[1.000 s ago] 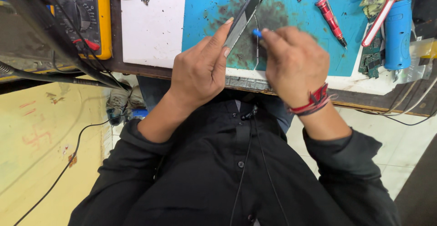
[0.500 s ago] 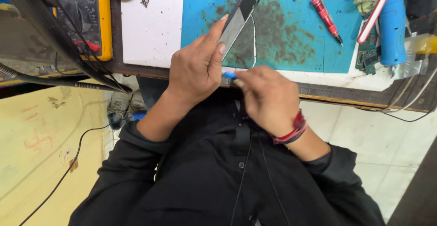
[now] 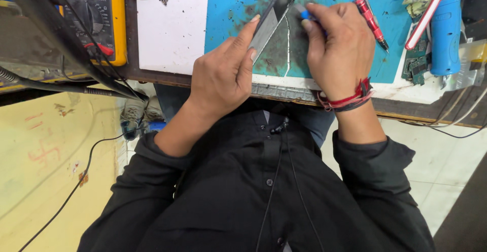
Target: The person works on a disassembled smartphone at a repair bench. They wipe the phone frame with a cloth, pry at the frame edges with a small tool, scrape the frame, and use a blue pry tool to work around the screen assembly, turning the phone over as they go.
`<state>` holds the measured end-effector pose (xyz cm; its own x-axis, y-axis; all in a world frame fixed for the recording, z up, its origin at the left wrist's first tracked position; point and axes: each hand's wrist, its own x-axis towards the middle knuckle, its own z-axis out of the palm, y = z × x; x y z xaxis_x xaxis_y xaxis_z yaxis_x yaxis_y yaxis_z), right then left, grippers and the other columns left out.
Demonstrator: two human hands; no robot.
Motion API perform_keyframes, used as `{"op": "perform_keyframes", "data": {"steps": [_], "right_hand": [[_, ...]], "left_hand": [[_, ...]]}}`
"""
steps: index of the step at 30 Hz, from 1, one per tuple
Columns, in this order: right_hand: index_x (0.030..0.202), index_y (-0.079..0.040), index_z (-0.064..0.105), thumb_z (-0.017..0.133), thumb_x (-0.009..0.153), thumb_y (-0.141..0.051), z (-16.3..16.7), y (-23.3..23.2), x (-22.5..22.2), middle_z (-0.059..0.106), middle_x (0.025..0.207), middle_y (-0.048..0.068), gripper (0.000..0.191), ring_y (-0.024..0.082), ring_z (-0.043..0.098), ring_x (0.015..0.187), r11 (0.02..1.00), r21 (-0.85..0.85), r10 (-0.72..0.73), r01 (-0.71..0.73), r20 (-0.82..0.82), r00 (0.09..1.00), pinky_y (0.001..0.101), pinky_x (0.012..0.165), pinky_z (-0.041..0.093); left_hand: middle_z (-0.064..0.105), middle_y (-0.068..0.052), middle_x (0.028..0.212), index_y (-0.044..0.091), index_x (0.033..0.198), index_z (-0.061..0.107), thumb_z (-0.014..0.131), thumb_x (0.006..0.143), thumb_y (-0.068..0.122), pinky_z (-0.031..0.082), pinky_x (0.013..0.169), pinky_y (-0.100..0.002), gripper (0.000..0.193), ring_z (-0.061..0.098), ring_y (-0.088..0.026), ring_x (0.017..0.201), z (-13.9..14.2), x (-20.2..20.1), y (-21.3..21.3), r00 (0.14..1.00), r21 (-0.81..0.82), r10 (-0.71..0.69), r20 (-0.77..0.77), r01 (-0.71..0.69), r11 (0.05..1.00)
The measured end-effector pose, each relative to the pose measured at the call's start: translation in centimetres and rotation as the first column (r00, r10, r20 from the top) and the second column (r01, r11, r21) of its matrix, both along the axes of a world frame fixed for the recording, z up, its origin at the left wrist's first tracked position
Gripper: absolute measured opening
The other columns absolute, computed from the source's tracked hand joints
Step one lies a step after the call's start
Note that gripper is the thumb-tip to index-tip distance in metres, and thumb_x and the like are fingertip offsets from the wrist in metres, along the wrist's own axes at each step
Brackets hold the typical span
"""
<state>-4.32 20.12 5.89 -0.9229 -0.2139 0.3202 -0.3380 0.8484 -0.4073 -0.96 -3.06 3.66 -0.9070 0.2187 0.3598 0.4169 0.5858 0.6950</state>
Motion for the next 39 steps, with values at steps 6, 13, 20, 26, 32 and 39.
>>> {"op": "perform_keyframes", "data": {"steps": [6, 13, 20, 26, 32, 39], "right_hand": [[0.12, -0.007, 0.076, 0.072, 0.102, -0.001, -0.3, -0.6, -0.6, 0.068, 0.107, 0.012, 0.02, 0.031, 0.067, 0.09, 0.999, -0.028, 0.019, -0.02, -0.018, 1.0, 0.0396, 0.074, 0.05], [0.12, -0.008, 0.076, 0.071, 0.102, -0.002, -0.5, -0.9, -0.7, 0.067, 0.108, 0.011, 0.019, 0.032, 0.067, 0.092, 1.0, 0.018, 0.025, -0.024, -0.035, 0.999, 0.0403, 0.074, 0.05], [0.118, -0.009, 0.077, 0.071, 0.101, -0.001, -0.6, -1.0, -1.0, 0.067, 0.11, 0.01, 0.019, 0.032, 0.067, 0.094, 0.997, 0.07, 0.037, -0.033, -0.061, 0.997, 0.0409, 0.076, 0.05], [0.113, -0.007, 0.078, 0.072, 0.099, 0.0, -0.5, -0.6, -1.5, 0.068, 0.109, 0.01, 0.016, 0.031, 0.067, 0.094, 0.998, 0.015, 0.06, -0.059, -0.046, 0.997, 0.0403, 0.076, 0.051], [0.112, -0.006, 0.078, 0.073, 0.1, 0.0, -0.6, -0.7, -1.6, 0.068, 0.107, 0.011, 0.015, 0.03, 0.068, 0.091, 0.995, -0.071, 0.066, -0.065, 0.017, 0.998, 0.0394, 0.075, 0.051], [0.11, -0.004, 0.078, 0.072, 0.097, 0.003, -0.4, -1.1, -1.6, 0.066, 0.102, 0.013, 0.016, 0.032, 0.067, 0.09, 0.997, -0.033, 0.064, -0.067, -0.071, 0.995, 0.0398, 0.073, 0.05]], "left_hand": [[0.067, -0.008, 0.092, 0.012, 0.156, 0.048, 0.06, 0.111, 0.011, 0.052, 0.062, -0.037, 0.047, 0.066, -0.025, 0.071, 0.0, 0.0, 0.0, 1.0, -0.007, -0.007, 0.015, 0.007, 1.0], [0.067, -0.007, 0.094, 0.013, 0.157, 0.048, 0.061, 0.111, 0.01, 0.053, 0.062, -0.036, 0.048, 0.066, -0.024, 0.07, 0.1, 0.2, 0.1, 1.0, -0.005, -0.002, -0.001, 0.002, 1.0], [0.068, -0.007, 0.096, 0.011, 0.156, 0.047, 0.061, 0.111, 0.01, 0.053, 0.064, -0.035, 0.046, 0.067, -0.023, 0.072, 0.1, 0.2, 0.1, 1.0, -0.002, -0.019, -0.005, 0.019, 1.0], [0.068, -0.008, 0.094, 0.01, 0.156, 0.048, 0.062, 0.11, 0.009, 0.053, 0.065, -0.038, 0.048, 0.067, -0.025, 0.075, 0.1, 0.0, 0.2, 1.0, -0.01, -0.018, 0.015, 0.019, 1.0], [0.068, -0.007, 0.094, 0.012, 0.154, 0.046, 0.061, 0.111, 0.009, 0.054, 0.066, -0.036, 0.046, 0.068, -0.025, 0.075, 0.0, 0.2, 0.2, 1.0, -0.002, -0.007, -0.011, 0.006, 1.0], [0.068, -0.008, 0.096, 0.011, 0.154, 0.046, 0.062, 0.11, 0.009, 0.054, 0.067, -0.037, 0.047, 0.068, -0.026, 0.076, 0.1, 0.2, 0.3, 1.0, 0.0, -0.016, 0.009, 0.016, 1.0]]}}
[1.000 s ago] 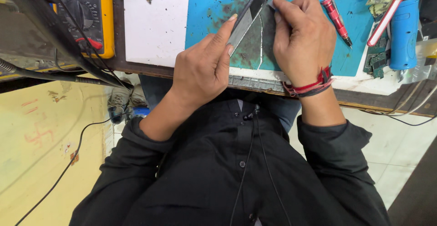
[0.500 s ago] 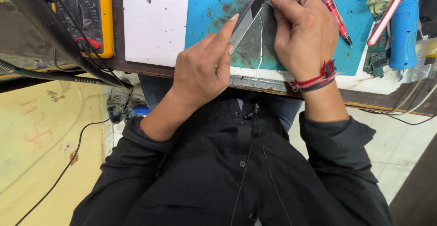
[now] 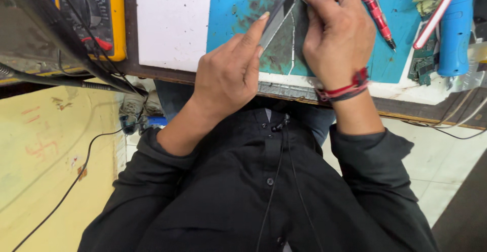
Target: The person works on a disassembled smartphone at a repair bench. They wipe the phone frame with a cloth, pry at the frame edges with a small tool, scrape the frame, and use a blue pry tool to work around the screen assembly, turning the phone over as they go.
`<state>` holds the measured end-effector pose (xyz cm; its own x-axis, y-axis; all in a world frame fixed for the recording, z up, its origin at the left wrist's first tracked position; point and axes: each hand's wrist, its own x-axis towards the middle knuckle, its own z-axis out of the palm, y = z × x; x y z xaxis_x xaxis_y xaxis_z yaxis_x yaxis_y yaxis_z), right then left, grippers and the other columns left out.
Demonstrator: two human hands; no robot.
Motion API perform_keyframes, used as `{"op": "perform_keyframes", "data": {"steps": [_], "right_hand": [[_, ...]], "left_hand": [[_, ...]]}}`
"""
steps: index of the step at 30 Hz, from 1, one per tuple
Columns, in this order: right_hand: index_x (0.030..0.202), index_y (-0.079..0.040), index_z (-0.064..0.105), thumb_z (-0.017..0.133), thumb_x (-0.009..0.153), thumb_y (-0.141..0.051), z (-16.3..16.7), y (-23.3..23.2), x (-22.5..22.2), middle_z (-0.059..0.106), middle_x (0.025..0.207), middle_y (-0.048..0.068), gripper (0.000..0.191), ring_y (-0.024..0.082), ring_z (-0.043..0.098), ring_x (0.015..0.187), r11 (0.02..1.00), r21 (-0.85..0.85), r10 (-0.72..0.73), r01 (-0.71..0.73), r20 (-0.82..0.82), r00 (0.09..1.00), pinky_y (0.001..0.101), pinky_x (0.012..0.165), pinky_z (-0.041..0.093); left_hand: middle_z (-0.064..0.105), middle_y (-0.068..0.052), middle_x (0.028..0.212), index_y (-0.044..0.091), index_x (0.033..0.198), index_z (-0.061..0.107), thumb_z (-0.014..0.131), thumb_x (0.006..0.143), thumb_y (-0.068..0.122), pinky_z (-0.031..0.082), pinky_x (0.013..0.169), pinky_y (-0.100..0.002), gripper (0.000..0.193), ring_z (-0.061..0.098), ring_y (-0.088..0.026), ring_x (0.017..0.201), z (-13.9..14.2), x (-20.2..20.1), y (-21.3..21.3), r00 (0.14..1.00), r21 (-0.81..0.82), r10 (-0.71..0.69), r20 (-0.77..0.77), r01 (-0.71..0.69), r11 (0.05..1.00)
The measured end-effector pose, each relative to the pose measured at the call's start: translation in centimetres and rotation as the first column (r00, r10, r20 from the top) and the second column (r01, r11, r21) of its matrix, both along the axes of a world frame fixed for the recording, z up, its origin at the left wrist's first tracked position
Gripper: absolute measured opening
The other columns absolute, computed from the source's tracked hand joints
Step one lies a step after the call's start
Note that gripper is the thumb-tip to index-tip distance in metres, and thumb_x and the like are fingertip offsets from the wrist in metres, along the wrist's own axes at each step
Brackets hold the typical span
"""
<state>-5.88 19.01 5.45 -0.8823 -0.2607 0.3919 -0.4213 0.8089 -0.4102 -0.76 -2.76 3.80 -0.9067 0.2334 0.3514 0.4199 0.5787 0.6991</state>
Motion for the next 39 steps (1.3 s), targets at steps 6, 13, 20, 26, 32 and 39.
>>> {"op": "perform_keyframes", "data": {"steps": [6, 13, 20, 26, 32, 39], "right_hand": [[0.11, -0.004, 0.077, 0.072, 0.094, 0.005, 0.2, 0.3, -0.2, 0.066, 0.102, 0.014, 0.019, 0.032, 0.067, 0.086, 1.0, -0.006, 0.022, -0.022, -0.018, 1.0, 0.0394, 0.069, 0.05], [0.107, -0.004, 0.075, 0.071, 0.095, 0.004, -0.1, 0.6, -0.1, 0.066, 0.104, 0.012, 0.016, 0.031, 0.067, 0.087, 0.993, -0.078, 0.093, -0.091, 0.029, 0.995, 0.0388, 0.071, 0.051], [0.11, -0.004, 0.076, 0.07, 0.095, 0.004, 0.0, 0.1, 0.3, 0.065, 0.103, 0.012, 0.018, 0.031, 0.067, 0.09, 0.999, -0.017, 0.045, -0.045, 0.012, 0.999, 0.0396, 0.074, 0.05], [0.11, -0.007, 0.077, 0.072, 0.1, 0.0, 0.4, -0.2, 0.3, 0.066, 0.106, 0.01, 0.013, 0.032, 0.068, 0.09, 0.999, -0.034, -0.008, 0.011, 0.074, 0.997, 0.0412, 0.074, 0.05], [0.117, -0.009, 0.076, 0.07, 0.098, -0.002, 0.3, -0.9, 2.3, 0.066, 0.105, 0.011, 0.021, 0.033, 0.067, 0.09, 0.999, -0.028, -0.035, 0.038, 0.11, 0.993, 0.0419, 0.074, 0.051], [0.112, -0.011, 0.077, 0.071, 0.092, -0.003, 1.4, -2.6, 5.0, 0.068, 0.104, 0.008, 0.022, 0.031, 0.069, 0.089, 0.99, -0.087, 0.128, -0.11, 0.244, 0.961, 0.0391, 0.074, 0.053]], "left_hand": [[0.068, -0.009, 0.096, 0.011, 0.154, 0.048, 0.063, 0.109, 0.008, 0.054, 0.069, -0.039, 0.048, 0.068, -0.027, 0.077, 0.1, -0.1, -0.1, 1.0, -0.017, -0.006, 0.001, 0.006, 1.0], [0.068, -0.008, 0.095, 0.013, 0.157, 0.047, 0.062, 0.109, 0.009, 0.054, 0.068, -0.038, 0.05, 0.068, -0.027, 0.077, 0.1, 0.0, -0.1, 1.0, -0.013, 0.005, -0.012, -0.005, 1.0], [0.069, -0.008, 0.097, 0.011, 0.154, 0.046, 0.061, 0.111, 0.009, 0.055, 0.069, -0.038, 0.046, 0.069, -0.027, 0.078, 0.0, -0.1, -0.1, 1.0, -0.004, 0.004, -0.002, -0.004, 1.0], [0.069, -0.01, 0.1, 0.012, 0.153, 0.045, 0.061, 0.11, 0.009, 0.055, 0.071, -0.038, 0.046, 0.069, -0.028, 0.08, 0.0, -0.1, -0.2, 1.0, -0.024, -0.005, -0.014, 0.005, 1.0], [0.067, -0.011, 0.095, 0.012, 0.157, 0.049, 0.062, 0.11, 0.008, 0.054, 0.069, -0.041, 0.049, 0.067, -0.03, 0.077, -0.1, 0.0, 0.3, 1.0, -0.047, 0.009, 0.021, -0.008, 0.999], [0.068, -0.009, 0.096, 0.013, 0.153, 0.046, 0.061, 0.113, 0.011, 0.055, 0.069, -0.038, 0.043, 0.068, -0.028, 0.077, -0.3, 0.1, -0.1, 1.0, -0.027, 0.009, -0.001, -0.009, 1.0]]}}
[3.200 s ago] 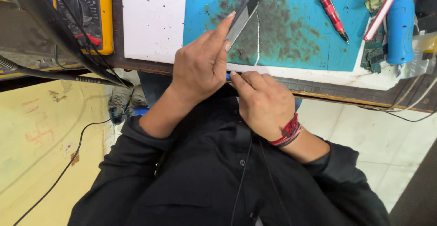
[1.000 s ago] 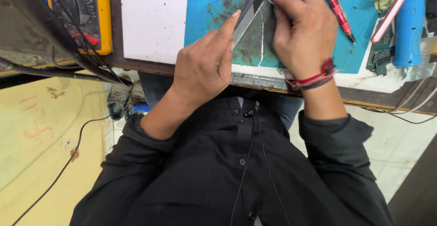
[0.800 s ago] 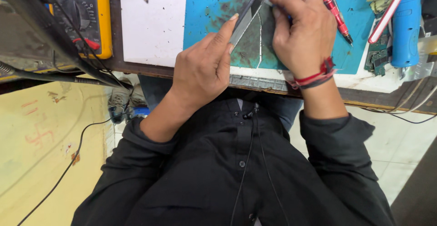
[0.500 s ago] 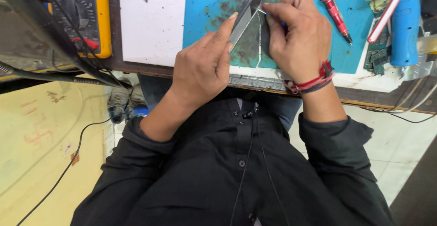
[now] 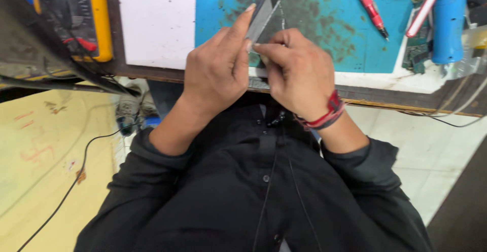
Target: The person works on a disassembled smartphone at a repair bench. They wipe the phone frame with a cloth, pry at the frame edges with a small tool, scrape the frame, and use a blue pry tool to work around the screen assembly, turning the phone over as they go.
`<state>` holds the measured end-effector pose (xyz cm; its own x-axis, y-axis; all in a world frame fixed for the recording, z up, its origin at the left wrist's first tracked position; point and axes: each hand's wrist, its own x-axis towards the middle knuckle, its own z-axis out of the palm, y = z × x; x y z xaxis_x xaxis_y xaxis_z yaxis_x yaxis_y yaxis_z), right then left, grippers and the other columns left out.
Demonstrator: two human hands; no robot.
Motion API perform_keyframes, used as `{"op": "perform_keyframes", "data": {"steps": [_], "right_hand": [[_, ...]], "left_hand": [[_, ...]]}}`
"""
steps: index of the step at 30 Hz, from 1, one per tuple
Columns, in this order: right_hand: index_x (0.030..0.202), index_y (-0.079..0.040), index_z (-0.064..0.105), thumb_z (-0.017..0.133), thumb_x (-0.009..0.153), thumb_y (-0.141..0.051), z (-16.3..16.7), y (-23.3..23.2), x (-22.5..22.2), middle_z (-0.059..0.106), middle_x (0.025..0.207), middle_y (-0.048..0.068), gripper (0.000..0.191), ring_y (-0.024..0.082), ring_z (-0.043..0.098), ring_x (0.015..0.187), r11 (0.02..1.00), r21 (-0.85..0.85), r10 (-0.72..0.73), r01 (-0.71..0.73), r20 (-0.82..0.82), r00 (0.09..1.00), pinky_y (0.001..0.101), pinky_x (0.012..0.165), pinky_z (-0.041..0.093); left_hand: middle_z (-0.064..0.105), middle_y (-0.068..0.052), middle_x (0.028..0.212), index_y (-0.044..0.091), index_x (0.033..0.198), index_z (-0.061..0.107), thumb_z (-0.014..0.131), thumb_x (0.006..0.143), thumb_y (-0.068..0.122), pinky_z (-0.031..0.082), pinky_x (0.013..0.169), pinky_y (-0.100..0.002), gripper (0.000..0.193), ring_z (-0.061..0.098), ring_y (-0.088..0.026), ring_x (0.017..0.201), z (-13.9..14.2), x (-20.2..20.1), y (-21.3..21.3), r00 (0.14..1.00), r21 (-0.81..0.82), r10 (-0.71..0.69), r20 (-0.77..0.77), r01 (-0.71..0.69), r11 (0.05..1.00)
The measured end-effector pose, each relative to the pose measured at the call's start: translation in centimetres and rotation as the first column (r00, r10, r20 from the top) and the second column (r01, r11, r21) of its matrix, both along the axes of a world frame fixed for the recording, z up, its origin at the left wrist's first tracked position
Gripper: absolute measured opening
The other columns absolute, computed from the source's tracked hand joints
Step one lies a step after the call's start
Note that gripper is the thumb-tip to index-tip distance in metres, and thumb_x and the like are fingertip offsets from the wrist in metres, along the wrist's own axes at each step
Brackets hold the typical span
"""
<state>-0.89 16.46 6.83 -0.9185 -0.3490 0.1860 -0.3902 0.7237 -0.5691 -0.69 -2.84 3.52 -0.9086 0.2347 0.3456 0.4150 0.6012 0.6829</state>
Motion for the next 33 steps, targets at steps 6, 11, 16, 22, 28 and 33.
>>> {"op": "perform_keyframes", "data": {"steps": [6, 11, 16, 22, 28, 33], "right_hand": [[0.113, -0.007, 0.076, 0.072, 0.098, -0.002, -1.1, 2.2, -3.6, 0.066, 0.11, 0.01, 0.016, 0.029, 0.067, 0.093, 0.992, -0.025, -0.127, 0.125, -0.17, 0.977, 0.038, 0.078, 0.051], [0.109, -0.005, 0.076, 0.073, 0.097, -0.001, -1.7, 2.7, -4.7, 0.065, 0.102, 0.01, 0.014, 0.031, 0.066, 0.093, 0.991, 0.069, -0.093, 0.116, -0.28, 0.955, 0.0401, 0.076, 0.049], [0.102, -0.007, 0.076, 0.074, 0.092, 0.002, -0.6, 1.5, -3.9, 0.066, 0.101, 0.008, 0.014, 0.03, 0.064, 0.093, 0.986, 0.126, -0.062, 0.111, -0.345, 0.937, 0.041, 0.076, 0.048], [0.109, -0.012, 0.079, 0.069, 0.092, 0.004, 0.0, -0.5, -0.6, 0.069, 0.105, 0.003, 0.024, 0.028, 0.064, 0.101, 0.983, 0.149, -0.078, 0.111, -0.21, 0.975, 0.0399, 0.085, 0.052], [0.105, -0.011, 0.077, 0.067, 0.08, 0.003, 1.1, -2.7, 3.0, 0.071, 0.103, 0.005, 0.03, 0.03, 0.066, 0.093, 0.994, 0.104, -0.017, 0.023, -0.057, 0.998, 0.0416, 0.074, 0.054], [0.105, -0.009, 0.072, 0.069, 0.097, 0.0, 0.1, -0.2, 0.3, 0.069, 0.103, 0.006, 0.013, 0.028, 0.07, 0.094, 0.988, -0.15, -0.029, 0.027, -0.01, 1.0, 0.0363, 0.081, 0.056]], "left_hand": [[0.069, -0.008, 0.096, 0.014, 0.155, 0.046, 0.06, 0.113, 0.012, 0.054, 0.068, -0.038, 0.044, 0.068, -0.026, 0.077, -0.2, -0.1, -0.1, 1.0, 0.015, 0.003, 0.005, -0.003, 1.0], [0.067, -0.007, 0.093, 0.013, 0.153, 0.045, 0.06, 0.113, 0.012, 0.053, 0.065, -0.037, 0.043, 0.067, -0.024, 0.072, -0.3, -0.2, -0.1, 1.0, 0.028, -0.005, -0.001, 0.005, 1.0], [0.067, -0.006, 0.092, 0.013, 0.154, 0.044, 0.059, 0.114, 0.011, 0.053, 0.064, -0.035, 0.042, 0.065, -0.022, 0.071, -0.6, -0.2, -0.3, 1.0, 0.031, -0.013, 0.001, 0.013, 0.999], [0.068, -0.007, 0.098, 0.014, 0.155, 0.044, 0.058, 0.115, 0.011, 0.054, 0.067, -0.036, 0.043, 0.067, -0.024, 0.075, -0.7, -0.1, -0.1, 1.0, 0.051, -0.011, 0.0, 0.011, 0.999], [0.069, -0.007, 0.102, 0.016, 0.154, 0.044, 0.058, 0.115, 0.011, 0.055, 0.068, -0.036, 0.042, 0.068, -0.025, 0.077, -0.5, -0.1, -0.1, 1.0, 0.049, -0.001, -0.006, 0.001, 0.999], [0.068, -0.008, 0.094, 0.015, 0.158, 0.047, 0.061, 0.112, 0.011, 0.053, 0.065, -0.038, 0.048, 0.066, -0.026, 0.072, -0.3, -0.3, -0.2, 0.999, 0.006, -0.004, 0.037, 0.004, 1.0]]}}
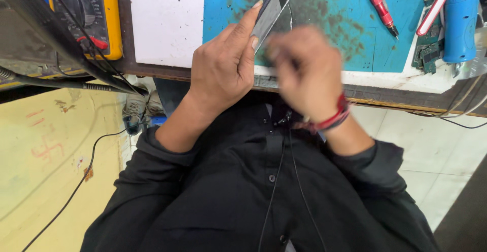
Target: The person works on a disassembled smartphone at a repair bench. They wipe the phone frame with a cloth, pry at the frame edges with a small tool, scrape the frame, and use a blue pry tool to work around the screen assembly, turning the phone over as they go.
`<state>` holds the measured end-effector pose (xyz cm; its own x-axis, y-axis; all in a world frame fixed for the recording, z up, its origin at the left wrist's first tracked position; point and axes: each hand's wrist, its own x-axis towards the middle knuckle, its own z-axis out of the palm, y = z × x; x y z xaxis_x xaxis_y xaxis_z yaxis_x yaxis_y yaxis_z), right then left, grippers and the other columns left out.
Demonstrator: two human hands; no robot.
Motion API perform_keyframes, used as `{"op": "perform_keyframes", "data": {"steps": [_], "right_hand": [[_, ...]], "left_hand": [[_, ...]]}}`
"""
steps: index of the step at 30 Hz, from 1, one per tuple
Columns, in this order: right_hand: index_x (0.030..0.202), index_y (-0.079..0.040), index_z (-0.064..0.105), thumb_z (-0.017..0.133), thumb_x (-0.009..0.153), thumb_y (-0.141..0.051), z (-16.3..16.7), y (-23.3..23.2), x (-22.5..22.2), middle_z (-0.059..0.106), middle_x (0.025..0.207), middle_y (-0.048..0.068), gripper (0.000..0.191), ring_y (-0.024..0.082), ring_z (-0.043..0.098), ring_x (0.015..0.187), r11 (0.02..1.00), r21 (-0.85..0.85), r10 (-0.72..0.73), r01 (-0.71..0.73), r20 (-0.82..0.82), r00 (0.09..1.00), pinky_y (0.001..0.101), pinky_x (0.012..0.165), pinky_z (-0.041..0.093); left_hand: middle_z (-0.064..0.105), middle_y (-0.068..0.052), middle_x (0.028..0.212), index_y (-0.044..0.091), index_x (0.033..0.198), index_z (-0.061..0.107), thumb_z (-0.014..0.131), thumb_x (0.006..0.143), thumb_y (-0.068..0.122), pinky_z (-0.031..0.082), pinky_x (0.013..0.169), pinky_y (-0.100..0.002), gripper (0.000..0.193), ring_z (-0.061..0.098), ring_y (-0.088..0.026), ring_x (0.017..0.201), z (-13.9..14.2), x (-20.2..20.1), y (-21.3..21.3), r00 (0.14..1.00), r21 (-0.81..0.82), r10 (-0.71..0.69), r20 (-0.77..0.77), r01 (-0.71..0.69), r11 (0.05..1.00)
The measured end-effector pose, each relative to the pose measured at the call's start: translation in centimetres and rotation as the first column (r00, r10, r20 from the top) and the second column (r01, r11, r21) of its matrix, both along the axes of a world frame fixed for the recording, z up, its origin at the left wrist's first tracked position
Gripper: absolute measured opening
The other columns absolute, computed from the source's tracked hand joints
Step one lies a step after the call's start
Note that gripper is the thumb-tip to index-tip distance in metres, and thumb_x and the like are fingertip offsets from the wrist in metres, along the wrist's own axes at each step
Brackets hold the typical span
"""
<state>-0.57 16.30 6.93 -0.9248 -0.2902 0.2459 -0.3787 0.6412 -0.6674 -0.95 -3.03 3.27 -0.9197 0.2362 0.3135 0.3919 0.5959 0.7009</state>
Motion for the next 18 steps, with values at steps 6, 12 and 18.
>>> {"op": "perform_keyframes", "data": {"steps": [6, 12, 18], "right_hand": [[0.11, -0.004, 0.075, 0.076, 0.099, 0.0, -2.0, 3.0, -4.3, 0.065, 0.102, 0.013, 0.012, 0.031, 0.068, 0.091, 0.974, 0.121, -0.168, 0.191, -0.173, 0.97, 0.0394, 0.077, 0.051], [0.109, -0.001, 0.073, 0.075, 0.093, 0.006, -1.4, 2.3, -4.9, 0.066, 0.102, 0.017, 0.017, 0.033, 0.068, 0.086, 0.983, 0.107, -0.116, 0.149, -0.264, 0.958, 0.0399, 0.072, 0.051], [0.108, -0.001, 0.073, 0.074, 0.094, 0.006, -1.1, 1.9, -4.9, 0.066, 0.104, 0.017, 0.016, 0.033, 0.069, 0.088, 0.98, 0.104, -0.138, 0.169, -0.256, 0.957, 0.0401, 0.075, 0.053]], "left_hand": [[0.069, -0.007, 0.1, 0.015, 0.154, 0.044, 0.059, 0.114, 0.01, 0.055, 0.068, -0.035, 0.043, 0.068, -0.024, 0.077, 0.1, 0.1, 0.1, 0.998, 0.028, -0.003, -0.055, 0.004, 1.0], [0.069, -0.006, 0.098, 0.014, 0.155, 0.045, 0.06, 0.113, 0.01, 0.054, 0.066, -0.035, 0.044, 0.068, -0.023, 0.074, 0.0, 0.2, 0.1, 1.0, 0.022, -0.003, -0.03, 0.003, 1.0], [0.069, -0.006, 0.098, 0.014, 0.154, 0.044, 0.059, 0.114, 0.011, 0.055, 0.068, -0.034, 0.043, 0.068, -0.022, 0.076, 0.0, 0.2, 0.1, 0.999, 0.019, -0.009, -0.035, 0.01, 1.0]]}}
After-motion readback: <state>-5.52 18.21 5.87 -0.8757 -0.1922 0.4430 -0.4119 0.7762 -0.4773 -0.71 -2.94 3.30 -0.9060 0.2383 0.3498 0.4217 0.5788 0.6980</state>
